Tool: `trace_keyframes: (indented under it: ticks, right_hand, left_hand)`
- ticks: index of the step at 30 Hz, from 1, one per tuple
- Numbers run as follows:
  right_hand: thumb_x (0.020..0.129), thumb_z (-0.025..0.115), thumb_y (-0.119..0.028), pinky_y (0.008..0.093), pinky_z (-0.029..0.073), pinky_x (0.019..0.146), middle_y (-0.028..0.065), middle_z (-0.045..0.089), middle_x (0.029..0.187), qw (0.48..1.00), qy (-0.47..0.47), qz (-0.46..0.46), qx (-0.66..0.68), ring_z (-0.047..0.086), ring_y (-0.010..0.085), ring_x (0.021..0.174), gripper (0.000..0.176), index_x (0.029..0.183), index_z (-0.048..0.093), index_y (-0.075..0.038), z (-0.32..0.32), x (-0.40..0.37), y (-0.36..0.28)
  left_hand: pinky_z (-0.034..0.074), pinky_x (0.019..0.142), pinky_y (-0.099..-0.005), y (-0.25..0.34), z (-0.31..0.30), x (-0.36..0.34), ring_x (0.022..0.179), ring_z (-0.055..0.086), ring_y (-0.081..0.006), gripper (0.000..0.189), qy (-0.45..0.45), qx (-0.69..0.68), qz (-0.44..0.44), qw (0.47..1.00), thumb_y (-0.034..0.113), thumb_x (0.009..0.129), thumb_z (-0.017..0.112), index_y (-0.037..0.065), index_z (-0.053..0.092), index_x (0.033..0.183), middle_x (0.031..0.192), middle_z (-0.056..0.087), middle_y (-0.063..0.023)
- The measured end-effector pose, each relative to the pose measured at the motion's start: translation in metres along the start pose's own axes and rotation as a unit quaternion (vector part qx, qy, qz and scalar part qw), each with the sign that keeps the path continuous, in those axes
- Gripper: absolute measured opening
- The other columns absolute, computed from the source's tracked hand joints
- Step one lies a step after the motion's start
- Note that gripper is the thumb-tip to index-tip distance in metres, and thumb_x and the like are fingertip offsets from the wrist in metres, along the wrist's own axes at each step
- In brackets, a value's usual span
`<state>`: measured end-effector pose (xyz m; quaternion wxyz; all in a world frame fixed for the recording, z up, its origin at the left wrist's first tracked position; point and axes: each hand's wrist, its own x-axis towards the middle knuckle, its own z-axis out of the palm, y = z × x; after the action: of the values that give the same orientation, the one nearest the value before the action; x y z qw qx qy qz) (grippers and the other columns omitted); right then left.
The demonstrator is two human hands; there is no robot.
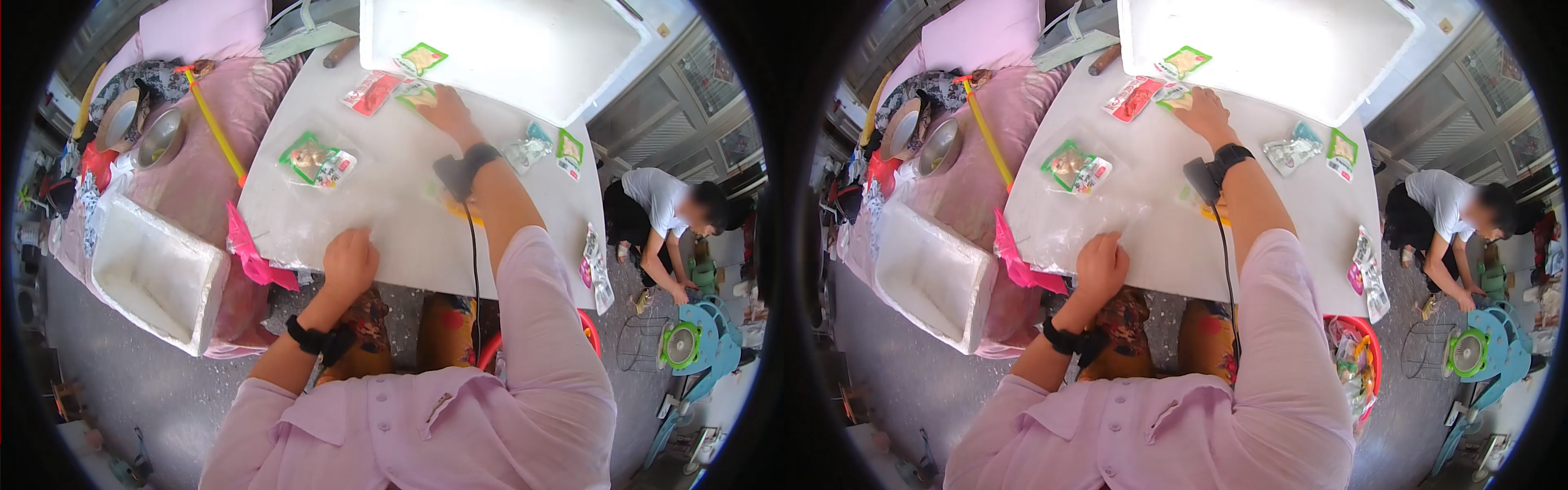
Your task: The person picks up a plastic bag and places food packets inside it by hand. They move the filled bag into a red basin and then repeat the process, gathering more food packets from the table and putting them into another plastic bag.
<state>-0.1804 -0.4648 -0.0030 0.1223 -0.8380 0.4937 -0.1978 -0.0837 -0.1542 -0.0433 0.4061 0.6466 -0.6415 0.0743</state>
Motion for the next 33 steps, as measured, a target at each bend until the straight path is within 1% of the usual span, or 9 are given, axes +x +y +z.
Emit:
trace_keyframes:
  ticks: [3, 5, 10, 14, 22, 25, 28, 31, 33]
  right_hand:
    - [0.065, 0.058, -0.038, 0.0534, 0.032, 0.083, 0.0136, 0.021, 0.130, 0.995, 0.064, -0.028, -0.068, 0.025, 0.0311, 0.117, 0.070, 0.122, 0.030, -0.010, 0.023, 0.029, -0.014]
    - [0.065, 0.058, -0.035, 0.0570, 0.030, 0.082, 0.0147, 0.017, 0.131, 0.991, 0.046, -0.062, -0.114, 0.022, 0.0357, 0.117, 0.073, 0.126, 0.024, -0.012, 0.023, 0.038, -0.025]
    - [0.070, 0.052, -0.026, 0.0577, 0.031, 0.081, 0.0154, 0.026, 0.125, 0.995, -0.055, -0.010, -0.085, 0.025, 0.0361, 0.114, 0.051, 0.117, 0.038, -0.013, 0.023, 0.058, -0.042]
    - [0.075, 0.043, -0.019, 0.0524, 0.037, 0.077, 0.0146, 0.039, 0.114, 0.989, -0.006, -0.019, -0.147, 0.034, 0.0322, 0.108, 0.031, 0.103, 0.051, -0.009, 0.040, 0.063, -0.039]
    - [0.074, 0.043, -0.020, 0.0421, 0.043, 0.070, 0.0089, 0.057, 0.090, 0.974, 0.024, -0.081, -0.209, 0.052, 0.0299, 0.087, 0.022, 0.084, 0.058, -0.009, 0.055, 0.042, -0.017]
    - [0.072, 0.047, -0.025, 0.0418, 0.043, 0.070, 0.0119, 0.056, 0.090, 0.980, -0.136, -0.083, -0.118, 0.052, 0.0284, 0.090, 0.022, 0.082, 0.058, -0.009, 0.023, 0.051, -0.021]
    - [0.070, 0.050, -0.031, 0.0413, 0.042, 0.072, 0.0136, 0.054, 0.095, 0.989, -0.080, -0.045, -0.118, 0.051, 0.0273, 0.092, 0.030, 0.091, 0.055, -0.010, -0.008, 0.056, -0.028]
    - [0.070, 0.051, -0.033, 0.0428, 0.041, 0.075, 0.0141, 0.051, 0.103, 0.994, 0.010, -0.075, -0.079, 0.049, 0.0282, 0.095, 0.040, 0.102, 0.049, -0.009, 0.003, 0.062, -0.041]
    - [0.069, 0.052, -0.033, 0.0443, 0.040, 0.077, 0.0147, 0.049, 0.106, 0.989, 0.006, -0.079, -0.123, 0.047, 0.0285, 0.098, 0.044, 0.105, 0.046, -0.008, 0.031, 0.062, -0.049]
  left_hand:
    - [0.041, 0.055, -0.0383, 0.002, -0.004, 0.003, 0.061, 0.050, -0.0291, 0.022, -0.016, 0.005, 0.000, 1.000, 0.003, 0.060, 0.052, 0.000, 0.051, 0.082, 0.068, 0.050, -0.0124]
    - [0.041, 0.055, -0.0374, 0.003, -0.003, 0.004, 0.062, 0.050, -0.0282, 0.023, -0.016, -0.001, 0.008, 1.000, 0.002, 0.060, 0.053, 0.000, 0.051, 0.082, 0.069, 0.051, -0.0121]
    - [0.042, 0.056, -0.0361, 0.003, -0.002, 0.006, 0.064, 0.051, -0.0275, 0.022, -0.042, 0.010, 0.002, 0.999, 0.001, 0.060, 0.053, 0.000, 0.051, 0.082, 0.071, 0.051, -0.0120]
    - [0.042, 0.057, -0.0366, 0.002, 0.000, 0.004, 0.065, 0.051, -0.0277, 0.022, -0.031, 0.004, 0.013, 0.999, 0.001, 0.061, 0.053, 0.001, 0.051, 0.083, 0.072, 0.052, -0.0120]
    - [0.042, 0.057, -0.0377, 0.002, -0.003, 0.002, 0.066, 0.051, -0.0287, 0.022, -0.026, -0.004, -0.005, 1.000, 0.002, 0.061, 0.053, 0.001, 0.051, 0.083, 0.072, 0.052, -0.0122]
    - [0.042, 0.057, -0.0374, 0.000, -0.003, 0.003, 0.065, 0.051, -0.0288, 0.022, -0.013, -0.008, -0.001, 1.000, 0.002, 0.061, 0.054, 0.001, 0.051, 0.083, 0.072, 0.052, -0.0122]
    - [0.042, 0.057, -0.0369, -0.001, -0.001, 0.001, 0.064, 0.051, -0.0284, 0.023, -0.009, -0.014, 0.002, 1.000, 0.002, 0.060, 0.054, 0.001, 0.051, 0.082, 0.072, 0.052, -0.0117]
    - [0.042, 0.057, -0.0363, -0.001, -0.002, 0.005, 0.064, 0.051, -0.0279, 0.023, -0.007, -0.013, 0.005, 1.000, 0.002, 0.059, 0.054, 0.001, 0.051, 0.082, 0.071, 0.051, -0.0113]
    - [0.042, 0.057, -0.0360, 0.000, -0.003, 0.005, 0.064, 0.051, -0.0276, 0.023, -0.008, -0.010, 0.011, 1.000, 0.001, 0.059, 0.054, 0.001, 0.051, 0.082, 0.070, 0.051, -0.0111]
